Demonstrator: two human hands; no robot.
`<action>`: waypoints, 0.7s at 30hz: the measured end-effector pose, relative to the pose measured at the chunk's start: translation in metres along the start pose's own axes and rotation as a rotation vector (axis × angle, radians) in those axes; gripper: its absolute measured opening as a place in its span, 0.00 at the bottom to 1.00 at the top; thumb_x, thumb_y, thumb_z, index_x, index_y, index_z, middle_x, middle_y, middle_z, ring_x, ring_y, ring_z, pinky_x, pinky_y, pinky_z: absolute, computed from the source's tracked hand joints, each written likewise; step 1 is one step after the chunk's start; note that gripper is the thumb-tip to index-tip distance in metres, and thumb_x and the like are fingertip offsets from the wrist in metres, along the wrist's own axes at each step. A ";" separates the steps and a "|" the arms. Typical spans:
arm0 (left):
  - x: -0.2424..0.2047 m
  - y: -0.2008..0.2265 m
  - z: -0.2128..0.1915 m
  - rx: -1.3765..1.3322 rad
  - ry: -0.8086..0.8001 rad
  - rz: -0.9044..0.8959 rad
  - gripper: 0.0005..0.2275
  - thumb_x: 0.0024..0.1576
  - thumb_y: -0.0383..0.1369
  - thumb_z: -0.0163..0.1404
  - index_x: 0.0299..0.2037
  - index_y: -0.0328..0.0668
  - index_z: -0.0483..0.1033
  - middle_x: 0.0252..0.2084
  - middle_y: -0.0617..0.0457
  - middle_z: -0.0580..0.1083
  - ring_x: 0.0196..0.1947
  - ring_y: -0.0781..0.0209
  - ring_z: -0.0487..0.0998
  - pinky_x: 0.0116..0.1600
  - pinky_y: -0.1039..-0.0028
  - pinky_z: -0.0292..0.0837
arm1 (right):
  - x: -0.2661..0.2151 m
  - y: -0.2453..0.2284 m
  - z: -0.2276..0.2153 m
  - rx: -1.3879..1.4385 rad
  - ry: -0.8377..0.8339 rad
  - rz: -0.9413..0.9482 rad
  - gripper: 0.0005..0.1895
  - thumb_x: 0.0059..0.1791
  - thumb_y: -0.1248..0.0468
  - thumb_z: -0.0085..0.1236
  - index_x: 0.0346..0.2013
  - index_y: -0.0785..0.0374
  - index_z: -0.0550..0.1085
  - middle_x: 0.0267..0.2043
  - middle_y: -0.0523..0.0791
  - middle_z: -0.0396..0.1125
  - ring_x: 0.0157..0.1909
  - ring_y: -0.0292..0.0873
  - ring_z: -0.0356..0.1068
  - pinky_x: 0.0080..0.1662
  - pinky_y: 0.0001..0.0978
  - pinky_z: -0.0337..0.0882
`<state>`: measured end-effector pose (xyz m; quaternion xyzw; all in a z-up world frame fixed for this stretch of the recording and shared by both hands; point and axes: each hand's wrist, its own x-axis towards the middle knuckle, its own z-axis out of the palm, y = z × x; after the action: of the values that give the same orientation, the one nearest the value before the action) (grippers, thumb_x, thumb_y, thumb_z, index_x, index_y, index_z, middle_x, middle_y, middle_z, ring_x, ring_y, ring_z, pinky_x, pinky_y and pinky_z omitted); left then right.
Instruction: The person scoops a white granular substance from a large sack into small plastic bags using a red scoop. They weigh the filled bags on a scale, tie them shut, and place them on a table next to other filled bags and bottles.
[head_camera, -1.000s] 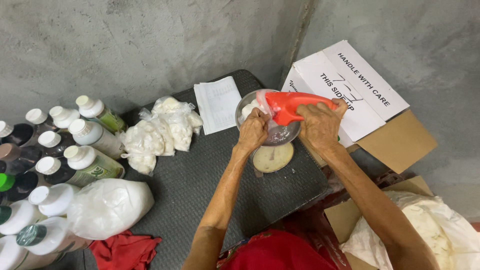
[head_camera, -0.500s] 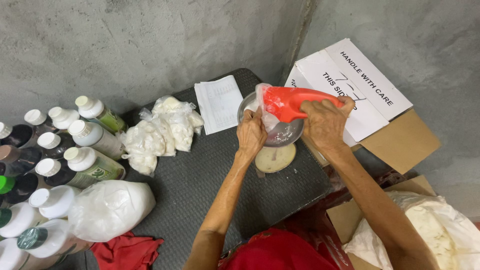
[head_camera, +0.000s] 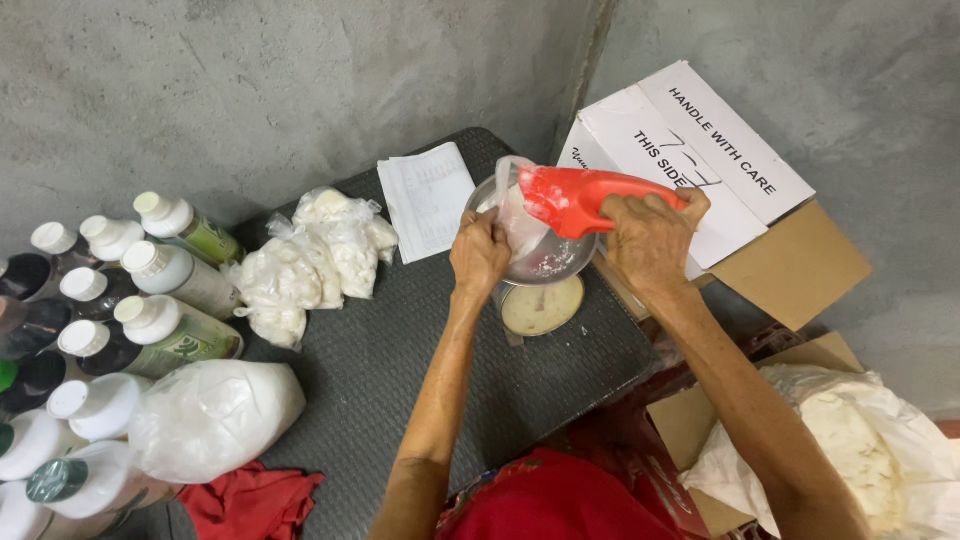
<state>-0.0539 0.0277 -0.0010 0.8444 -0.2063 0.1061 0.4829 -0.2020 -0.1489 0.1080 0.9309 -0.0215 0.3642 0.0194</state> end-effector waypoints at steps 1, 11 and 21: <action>0.002 -0.002 0.001 -0.080 -0.016 -0.005 0.14 0.58 0.29 0.51 0.53 0.37 0.80 0.44 0.38 0.75 0.40 0.43 0.79 0.47 0.57 0.74 | -0.001 0.002 -0.002 0.013 -0.006 0.020 0.11 0.44 0.74 0.60 0.36 0.55 0.76 0.24 0.40 0.64 0.35 0.42 0.65 0.60 0.53 0.53; -0.011 -0.013 0.011 -0.176 0.089 -0.193 0.25 0.57 0.30 0.54 0.66 0.35 0.67 0.54 0.37 0.67 0.43 0.49 0.76 0.50 0.63 0.74 | -0.046 0.036 -0.043 0.211 -0.006 0.266 0.13 0.45 0.68 0.66 0.43 0.57 0.77 0.32 0.41 0.71 0.44 0.45 0.71 0.62 0.49 0.52; -0.106 0.083 0.051 -0.275 0.393 0.024 0.27 0.59 0.23 0.53 0.70 0.39 0.62 0.64 0.40 0.62 0.60 0.47 0.71 0.63 0.61 0.72 | -0.206 0.135 -0.158 0.380 0.133 0.702 0.08 0.51 0.73 0.71 0.40 0.69 0.76 0.31 0.49 0.71 0.31 0.36 0.67 0.35 0.28 0.67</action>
<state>-0.1867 -0.0274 -0.0027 0.7314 -0.1309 0.2448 0.6229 -0.4675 -0.2703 0.0870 0.8284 -0.2689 0.4057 -0.2774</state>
